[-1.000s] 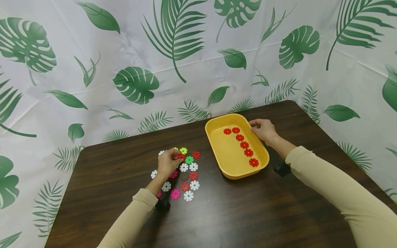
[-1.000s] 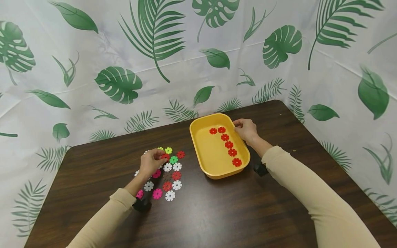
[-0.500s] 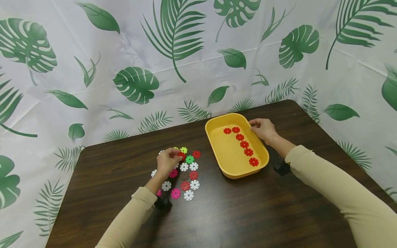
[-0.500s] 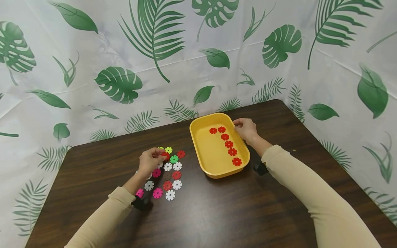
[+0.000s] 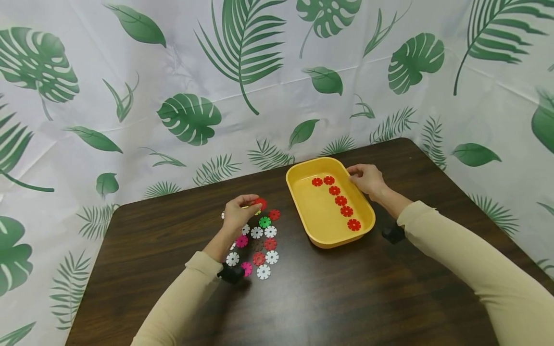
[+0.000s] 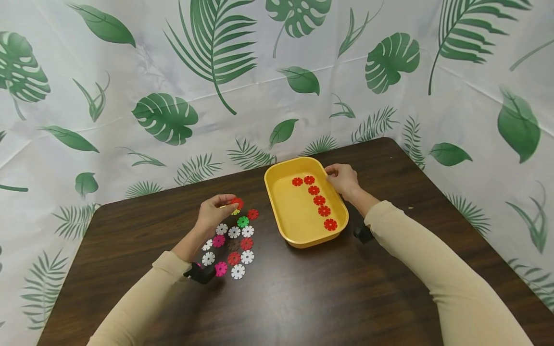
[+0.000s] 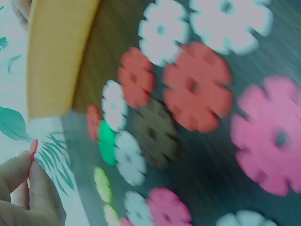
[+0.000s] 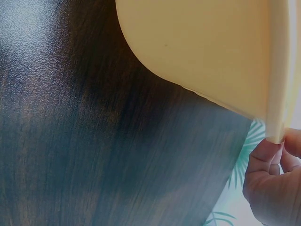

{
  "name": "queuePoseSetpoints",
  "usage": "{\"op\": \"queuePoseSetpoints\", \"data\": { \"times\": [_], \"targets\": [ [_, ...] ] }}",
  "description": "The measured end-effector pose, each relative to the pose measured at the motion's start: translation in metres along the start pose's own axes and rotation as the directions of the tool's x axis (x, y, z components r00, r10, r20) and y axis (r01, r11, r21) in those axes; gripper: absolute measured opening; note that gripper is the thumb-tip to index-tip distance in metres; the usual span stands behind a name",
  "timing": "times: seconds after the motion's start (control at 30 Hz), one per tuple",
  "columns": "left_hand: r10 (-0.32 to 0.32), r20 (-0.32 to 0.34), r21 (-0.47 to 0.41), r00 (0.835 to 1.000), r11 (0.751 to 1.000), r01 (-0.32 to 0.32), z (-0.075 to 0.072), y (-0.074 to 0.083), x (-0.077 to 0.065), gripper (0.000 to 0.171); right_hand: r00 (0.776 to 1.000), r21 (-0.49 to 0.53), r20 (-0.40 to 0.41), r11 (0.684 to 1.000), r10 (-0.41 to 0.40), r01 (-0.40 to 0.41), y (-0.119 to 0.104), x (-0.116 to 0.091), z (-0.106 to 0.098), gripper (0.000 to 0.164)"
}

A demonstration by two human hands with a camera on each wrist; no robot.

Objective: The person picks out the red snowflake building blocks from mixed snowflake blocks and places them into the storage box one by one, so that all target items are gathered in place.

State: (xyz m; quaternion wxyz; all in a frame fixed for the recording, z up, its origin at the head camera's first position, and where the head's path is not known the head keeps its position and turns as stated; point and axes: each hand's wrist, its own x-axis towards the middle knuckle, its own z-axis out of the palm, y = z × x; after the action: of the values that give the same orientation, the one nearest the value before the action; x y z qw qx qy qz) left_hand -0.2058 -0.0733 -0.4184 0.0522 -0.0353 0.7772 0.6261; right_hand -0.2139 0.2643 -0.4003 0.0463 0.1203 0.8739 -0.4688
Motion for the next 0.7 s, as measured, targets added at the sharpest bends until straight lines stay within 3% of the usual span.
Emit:
{"op": "queuePoseSetpoints", "data": {
  "times": [0.17,0.43,0.7],
  "targets": [
    [-0.022,0.045,-0.125,0.999,0.992,0.027,0.015,0.016,0.001,0.028,1.000,0.003,0.002,1.000,0.004,-0.004,0.000,0.000,0.000,0.034],
    [-0.080,0.144,-0.242,0.986,0.964,0.113,0.050,0.036,0.002,0.028,1.000,0.005,-0.005,1.000,0.008,-0.008,0.000,0.001,0.000,0.034],
    [-0.158,0.203,-0.235,0.966,0.950,0.205,0.088,0.044,0.007,0.026,1.000,-0.006,-0.010,1.000,0.011,-0.011,-0.001,-0.001,0.001,0.033]
  ]
}}
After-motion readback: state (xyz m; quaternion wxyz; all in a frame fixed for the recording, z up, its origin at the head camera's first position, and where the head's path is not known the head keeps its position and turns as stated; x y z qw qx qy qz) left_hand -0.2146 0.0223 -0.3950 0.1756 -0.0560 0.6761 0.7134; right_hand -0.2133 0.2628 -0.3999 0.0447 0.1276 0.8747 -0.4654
